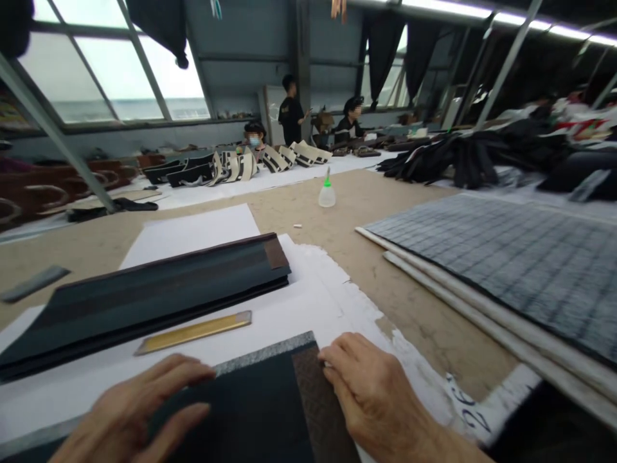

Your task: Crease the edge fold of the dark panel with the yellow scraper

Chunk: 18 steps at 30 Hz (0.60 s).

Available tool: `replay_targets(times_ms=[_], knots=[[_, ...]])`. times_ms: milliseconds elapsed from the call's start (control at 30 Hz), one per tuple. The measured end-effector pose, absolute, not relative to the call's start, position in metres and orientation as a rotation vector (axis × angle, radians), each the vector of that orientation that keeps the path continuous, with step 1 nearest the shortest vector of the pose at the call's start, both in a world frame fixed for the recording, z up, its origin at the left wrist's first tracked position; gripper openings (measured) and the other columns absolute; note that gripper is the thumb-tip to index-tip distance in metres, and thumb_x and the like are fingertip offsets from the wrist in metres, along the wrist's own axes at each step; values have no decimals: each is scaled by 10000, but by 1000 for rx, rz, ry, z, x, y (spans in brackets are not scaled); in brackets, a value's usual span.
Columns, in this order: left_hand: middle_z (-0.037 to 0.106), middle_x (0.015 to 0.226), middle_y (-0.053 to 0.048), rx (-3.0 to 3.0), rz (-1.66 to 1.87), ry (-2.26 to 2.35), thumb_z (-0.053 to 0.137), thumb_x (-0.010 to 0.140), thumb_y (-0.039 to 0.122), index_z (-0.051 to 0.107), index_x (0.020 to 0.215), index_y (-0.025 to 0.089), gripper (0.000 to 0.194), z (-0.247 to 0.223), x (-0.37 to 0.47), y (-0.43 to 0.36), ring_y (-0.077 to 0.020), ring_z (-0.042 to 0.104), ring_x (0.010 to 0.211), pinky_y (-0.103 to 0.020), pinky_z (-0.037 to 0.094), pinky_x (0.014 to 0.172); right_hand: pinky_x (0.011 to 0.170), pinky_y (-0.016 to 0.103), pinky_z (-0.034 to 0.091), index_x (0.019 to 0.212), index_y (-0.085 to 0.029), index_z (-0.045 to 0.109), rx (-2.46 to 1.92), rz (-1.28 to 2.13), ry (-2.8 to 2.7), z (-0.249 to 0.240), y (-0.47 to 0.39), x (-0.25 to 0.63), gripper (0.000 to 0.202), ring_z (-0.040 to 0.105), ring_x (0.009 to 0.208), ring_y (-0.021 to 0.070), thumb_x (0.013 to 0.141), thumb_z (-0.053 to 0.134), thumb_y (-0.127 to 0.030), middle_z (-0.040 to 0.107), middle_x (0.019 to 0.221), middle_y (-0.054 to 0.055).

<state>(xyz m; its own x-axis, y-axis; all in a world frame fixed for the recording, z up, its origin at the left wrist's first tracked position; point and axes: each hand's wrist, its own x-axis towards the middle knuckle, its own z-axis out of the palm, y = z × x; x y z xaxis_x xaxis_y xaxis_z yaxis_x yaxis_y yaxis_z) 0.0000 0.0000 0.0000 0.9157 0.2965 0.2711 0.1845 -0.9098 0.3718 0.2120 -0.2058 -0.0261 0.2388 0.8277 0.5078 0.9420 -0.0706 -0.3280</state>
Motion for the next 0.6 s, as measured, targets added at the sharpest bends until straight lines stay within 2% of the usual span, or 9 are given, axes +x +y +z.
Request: replay_targets(times_ms=[100,233,400,600], knots=[[602,1043,2,2709,257,377,528,809,180,582,1046,288,266,9,55,-28,-189,595,936,-296,502,829,638,271,460,951,-168,560,-1919,-265,-1576,-33,-207,209,206,565,756,157,905,378,-84,576,811,51],[570,968,-67,2728,80,569,549,773,116,581,929,171,169,9,96,-45,-245,532,945,-402,432,867,644,273,459,931,-176,534,-1945,-188,-1539,-35,-207,206,188,551,749,158,904,371,-85,565,816,46],[561,930,-84,2751,-43,651,525,798,137,543,921,151,125,7,109,-49,-278,507,929,-457,372,853,618,259,459,1008,-164,546,-1964,-166,-1543,-35,-206,206,250,550,750,161,887,350,-67,554,819,54],[538,879,-46,2604,80,650,566,735,56,563,831,176,154,-3,111,-46,-248,487,915,-421,356,830,595,258,481,1122,-119,532,-1980,-140,-1609,-38,-206,206,355,547,744,170,859,305,-44,546,839,88]])
